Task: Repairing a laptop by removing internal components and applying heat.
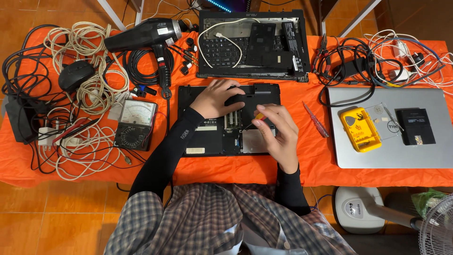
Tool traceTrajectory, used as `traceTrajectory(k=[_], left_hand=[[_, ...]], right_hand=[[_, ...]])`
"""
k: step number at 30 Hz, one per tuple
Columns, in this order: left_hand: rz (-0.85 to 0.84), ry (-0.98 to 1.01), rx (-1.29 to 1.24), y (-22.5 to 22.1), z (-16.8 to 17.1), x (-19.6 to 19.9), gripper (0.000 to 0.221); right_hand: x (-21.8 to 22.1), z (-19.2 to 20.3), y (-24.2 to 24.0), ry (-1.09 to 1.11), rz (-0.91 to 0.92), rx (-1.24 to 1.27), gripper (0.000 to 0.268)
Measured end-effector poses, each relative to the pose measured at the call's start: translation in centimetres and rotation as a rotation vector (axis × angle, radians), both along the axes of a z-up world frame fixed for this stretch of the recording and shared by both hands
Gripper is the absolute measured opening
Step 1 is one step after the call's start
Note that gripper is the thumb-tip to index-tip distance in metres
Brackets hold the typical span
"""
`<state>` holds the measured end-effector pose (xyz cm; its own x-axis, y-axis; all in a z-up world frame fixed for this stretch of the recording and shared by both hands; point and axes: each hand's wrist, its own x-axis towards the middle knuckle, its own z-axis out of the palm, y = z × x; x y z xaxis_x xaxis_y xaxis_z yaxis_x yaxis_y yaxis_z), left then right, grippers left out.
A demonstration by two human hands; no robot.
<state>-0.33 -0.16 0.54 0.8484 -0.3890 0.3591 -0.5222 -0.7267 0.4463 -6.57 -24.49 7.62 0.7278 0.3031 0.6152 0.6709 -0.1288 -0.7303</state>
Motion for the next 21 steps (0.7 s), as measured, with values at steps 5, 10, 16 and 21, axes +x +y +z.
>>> traceTrajectory(k=[5,10,16,21], left_hand=[[-0.019,-0.01,0.014,0.0,0.0,0.2,0.042],[-0.05,-0.045,-0.018,0.2,-0.4,0.1,0.041],[-0.048,-0.055,-0.011,0.3,-0.6,0.4,0.04],[-0.037,-0.05,-0.009,0.3,-0.7,0.4,0.04]], right_hand=[[-0.3,0.9,0.2,-0.034,0.027,0.009,0.039],[-0.2,-0.2,-0.5,-0.039,-0.071,-0.029,0.039],[-0.4,0.2,-0.5,0.013,-0.041,0.014,0.039],[-0.4,0.0,-0.5,0.003,-0.038,0.035,0.041]])
